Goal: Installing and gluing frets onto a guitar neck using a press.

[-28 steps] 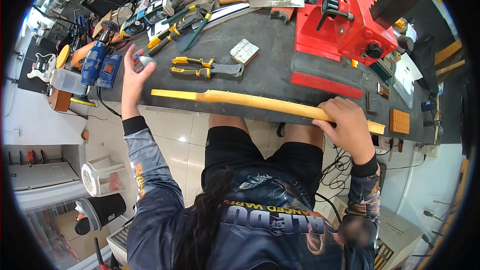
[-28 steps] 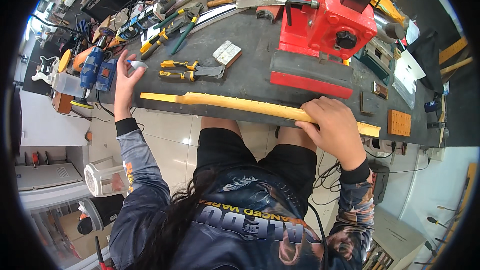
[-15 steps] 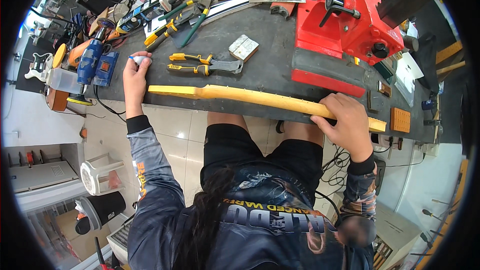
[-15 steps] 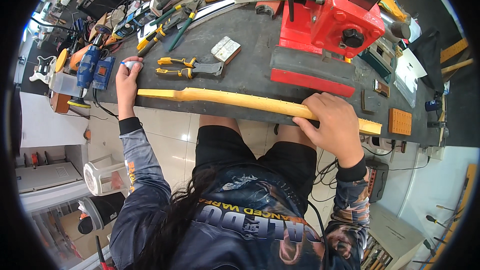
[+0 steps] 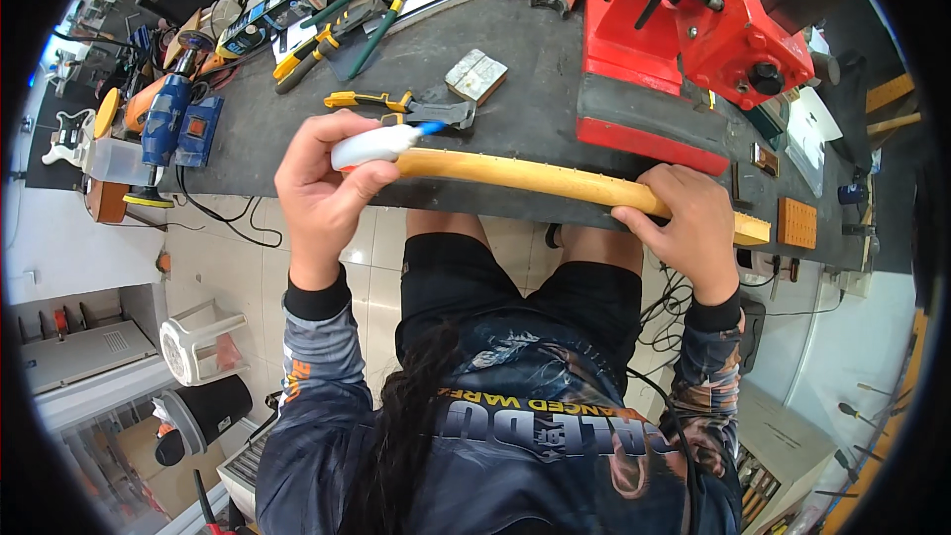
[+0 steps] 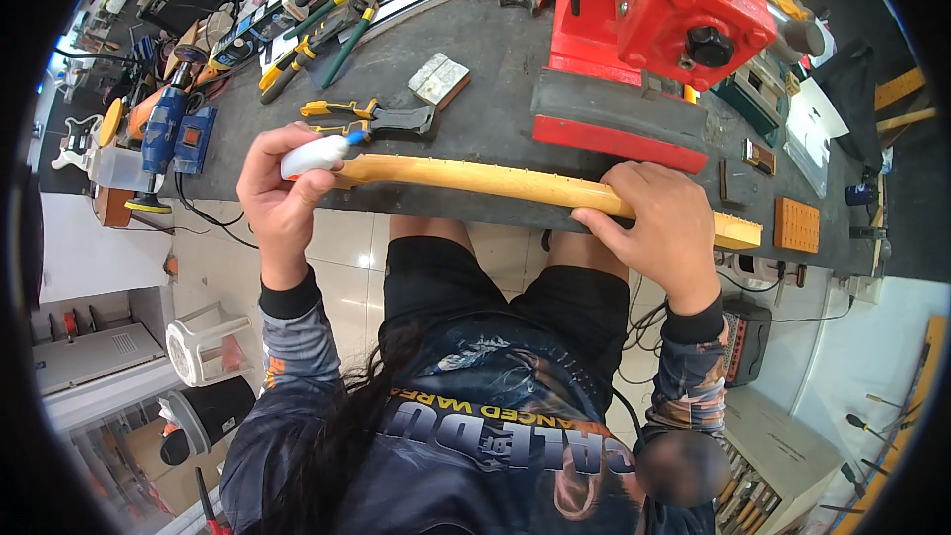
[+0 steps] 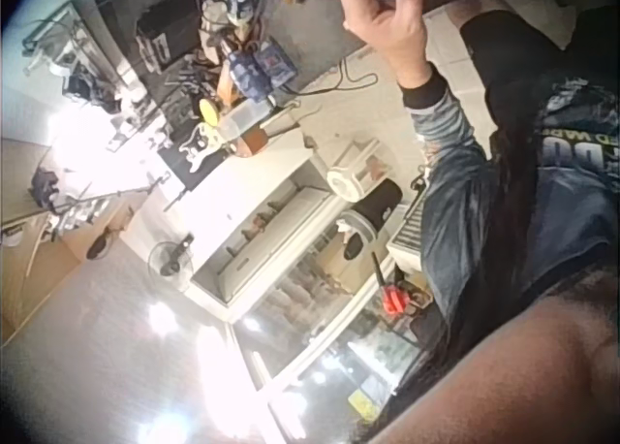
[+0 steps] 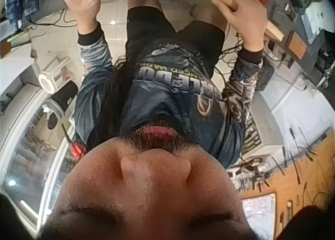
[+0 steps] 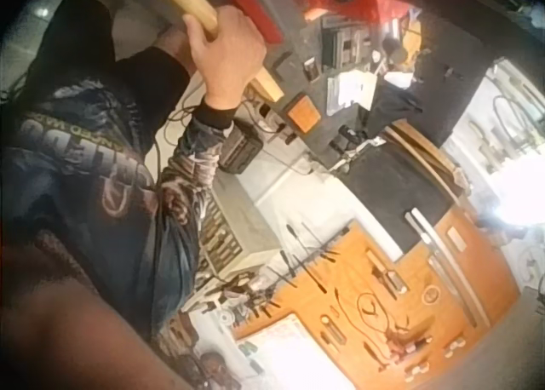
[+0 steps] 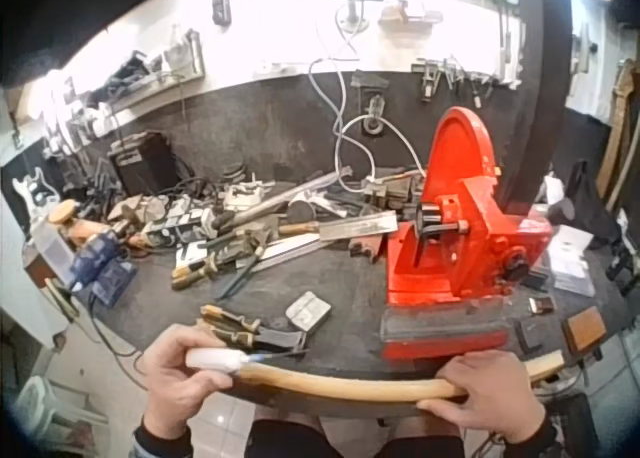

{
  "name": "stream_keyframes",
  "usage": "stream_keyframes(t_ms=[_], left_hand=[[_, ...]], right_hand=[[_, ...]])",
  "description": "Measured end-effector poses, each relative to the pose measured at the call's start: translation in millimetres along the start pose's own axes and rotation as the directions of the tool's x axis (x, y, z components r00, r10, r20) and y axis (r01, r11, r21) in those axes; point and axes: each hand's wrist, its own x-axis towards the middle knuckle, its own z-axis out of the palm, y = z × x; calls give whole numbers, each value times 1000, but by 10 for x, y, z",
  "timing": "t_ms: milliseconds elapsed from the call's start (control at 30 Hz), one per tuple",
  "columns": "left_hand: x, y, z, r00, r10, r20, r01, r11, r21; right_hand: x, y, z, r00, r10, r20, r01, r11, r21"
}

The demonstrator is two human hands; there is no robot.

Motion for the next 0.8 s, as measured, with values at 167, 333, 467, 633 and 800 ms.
stream_keyframes(t_ms=[167, 333, 467, 633, 800], left_hand=[[15, -14, 155, 992, 109, 65, -118, 980, 160], [-28, -17, 189, 991, 110, 71, -123, 969, 216], [-54, -20, 185, 989, 115, 88, -136, 951, 279], [-30, -66, 189, 980, 156, 125, -176, 969, 175], [-1, -53, 184, 985, 90, 145, -99, 994, 55]], right_hand=[[-10, 6, 21, 1000, -4, -16, 4, 1000, -2], [-15, 29, 49, 999, -17, -37, 17, 1000, 12], [-18, 31, 50, 999, -7, -32, 7, 1000, 13], [-13, 46, 61, 999, -15, -43, 16, 1000, 17], [-4, 47, 69, 999, -18, -38, 17, 1000, -13]])
